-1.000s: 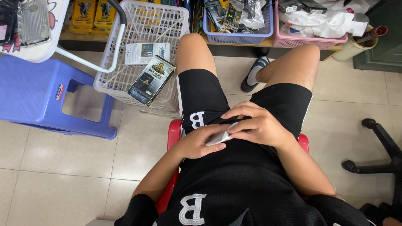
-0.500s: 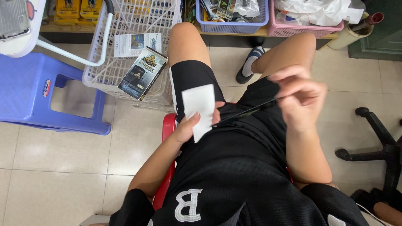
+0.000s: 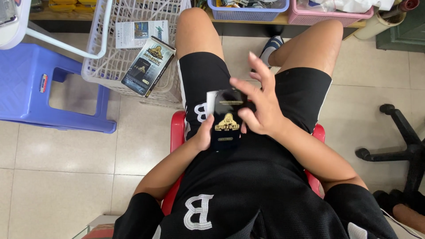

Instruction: Applying a screen protector to a mobile phone screen.

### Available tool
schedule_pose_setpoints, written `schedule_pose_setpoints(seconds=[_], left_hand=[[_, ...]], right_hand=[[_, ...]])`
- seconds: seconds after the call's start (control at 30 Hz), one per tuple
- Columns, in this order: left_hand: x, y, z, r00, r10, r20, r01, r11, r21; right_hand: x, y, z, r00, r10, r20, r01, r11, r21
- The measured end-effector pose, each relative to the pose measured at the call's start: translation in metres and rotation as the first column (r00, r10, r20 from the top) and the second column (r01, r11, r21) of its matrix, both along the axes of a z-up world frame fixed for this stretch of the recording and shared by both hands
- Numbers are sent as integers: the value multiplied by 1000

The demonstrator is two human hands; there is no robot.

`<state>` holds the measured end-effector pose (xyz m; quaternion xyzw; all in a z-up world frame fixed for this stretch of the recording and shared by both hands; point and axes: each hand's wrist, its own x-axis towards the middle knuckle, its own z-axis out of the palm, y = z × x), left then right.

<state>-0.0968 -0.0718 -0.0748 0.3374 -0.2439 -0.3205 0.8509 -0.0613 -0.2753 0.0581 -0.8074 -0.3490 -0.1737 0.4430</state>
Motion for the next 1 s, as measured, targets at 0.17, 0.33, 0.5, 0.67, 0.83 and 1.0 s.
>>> schedule_pose_setpoints(seconds=[0.17,0.33,0.5,0.67,0.83,1.0], left_hand=[[10,5,5,923,225,-311,-222,974,45],[12,8,21,940,166,-299,-208,971,-115],[-1,8,7,886,316,-340,-309,948,76],[-2,5,0,830,334,-447,-322,941,105],[-4,4,33,956,135,-260,-118,990,80],[1,1,41,960,74,-271,-83,996,-22]], right_hand=[[-16,-6,-43,908,237,347,-78,907,-415],[-18,2,-49,826,399,398,-111,807,-580],[-13,0,-45,851,373,369,-86,793,-603],[4,-9,-34,891,301,341,-48,808,-587],[26,-16,-36,925,233,300,-47,854,-518],[43,-9,-23,994,23,107,22,915,-402]])
